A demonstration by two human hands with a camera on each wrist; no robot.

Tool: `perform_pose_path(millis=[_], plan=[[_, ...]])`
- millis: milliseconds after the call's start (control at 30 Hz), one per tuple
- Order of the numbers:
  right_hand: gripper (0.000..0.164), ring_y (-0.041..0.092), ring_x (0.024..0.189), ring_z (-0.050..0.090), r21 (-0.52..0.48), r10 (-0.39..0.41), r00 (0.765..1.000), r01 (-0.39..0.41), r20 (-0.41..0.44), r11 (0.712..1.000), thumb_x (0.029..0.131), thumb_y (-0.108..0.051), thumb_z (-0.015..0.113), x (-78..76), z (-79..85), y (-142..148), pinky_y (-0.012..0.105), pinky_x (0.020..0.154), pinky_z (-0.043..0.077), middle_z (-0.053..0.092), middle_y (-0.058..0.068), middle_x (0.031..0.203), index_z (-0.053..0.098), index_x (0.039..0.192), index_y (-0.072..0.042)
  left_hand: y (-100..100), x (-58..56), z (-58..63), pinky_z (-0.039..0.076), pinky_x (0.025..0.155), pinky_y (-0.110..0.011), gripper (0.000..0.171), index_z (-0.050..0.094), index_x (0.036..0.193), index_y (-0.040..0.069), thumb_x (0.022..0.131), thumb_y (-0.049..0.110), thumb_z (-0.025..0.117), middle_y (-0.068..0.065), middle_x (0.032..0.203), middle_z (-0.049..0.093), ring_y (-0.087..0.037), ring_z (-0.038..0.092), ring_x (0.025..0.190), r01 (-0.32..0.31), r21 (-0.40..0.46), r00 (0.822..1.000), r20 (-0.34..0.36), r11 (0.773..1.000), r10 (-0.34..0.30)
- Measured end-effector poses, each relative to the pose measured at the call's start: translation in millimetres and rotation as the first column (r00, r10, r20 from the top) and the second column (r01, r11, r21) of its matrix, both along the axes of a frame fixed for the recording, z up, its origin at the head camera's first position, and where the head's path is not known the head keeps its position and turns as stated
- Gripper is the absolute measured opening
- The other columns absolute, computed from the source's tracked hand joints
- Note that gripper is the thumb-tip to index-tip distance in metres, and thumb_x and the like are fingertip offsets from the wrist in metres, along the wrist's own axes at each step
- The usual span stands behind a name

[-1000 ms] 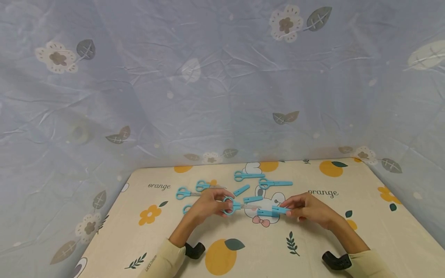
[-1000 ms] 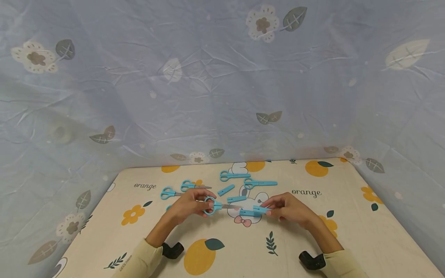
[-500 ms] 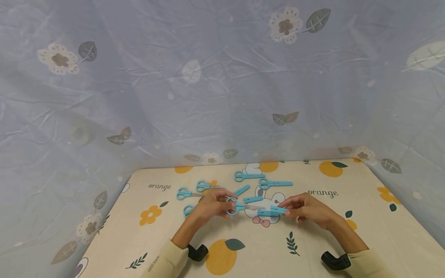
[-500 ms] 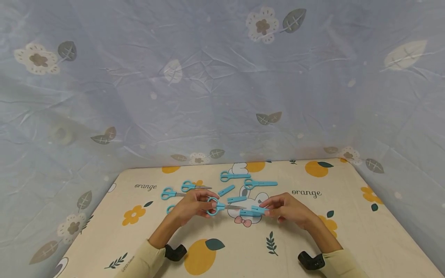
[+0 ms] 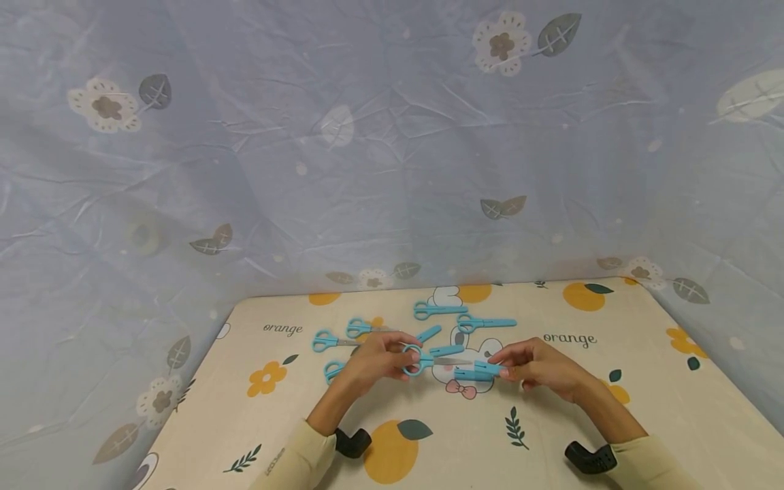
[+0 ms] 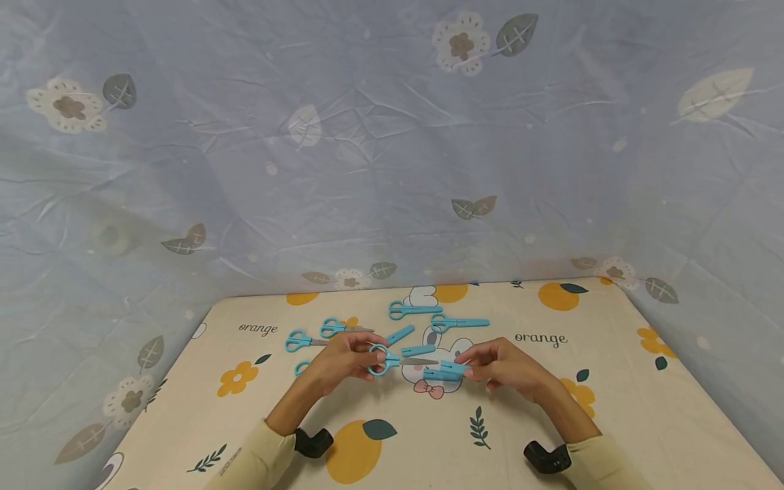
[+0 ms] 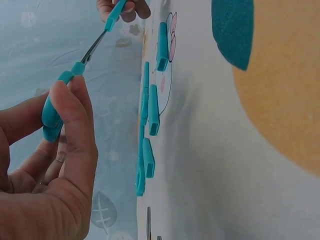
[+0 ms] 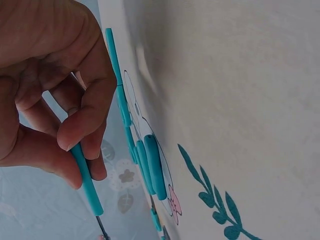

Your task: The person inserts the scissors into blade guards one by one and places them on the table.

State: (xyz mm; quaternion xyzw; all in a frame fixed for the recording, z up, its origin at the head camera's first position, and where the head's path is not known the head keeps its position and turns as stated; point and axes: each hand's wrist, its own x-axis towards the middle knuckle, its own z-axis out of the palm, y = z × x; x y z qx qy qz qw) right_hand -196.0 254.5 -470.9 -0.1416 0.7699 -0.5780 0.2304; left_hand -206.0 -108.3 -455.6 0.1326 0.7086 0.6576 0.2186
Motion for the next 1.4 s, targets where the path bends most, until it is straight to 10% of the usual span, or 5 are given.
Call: perform_pose_path(millis=[1400], plan=[[0.036,0.013,0.078,0.058,-0.013,0.043,0.998,-0.043,-0.039,0.999,0.1,-0.015,0.076,-0.8,-3.0,-12.5,0.025,0.06,0.054,0.068,0.002,0.095,0.073,0.13,0.004,10.6,5.3,-2.0,0.064,0.064,-0.027,0.034,0.072,0.124,-0.005,0.091,-0.002,0.08,-0.005,0.097,0.072,-0.014,0.071,0.075,-0.005,-0.062,1.0,-0.016,0.998,0.004]])
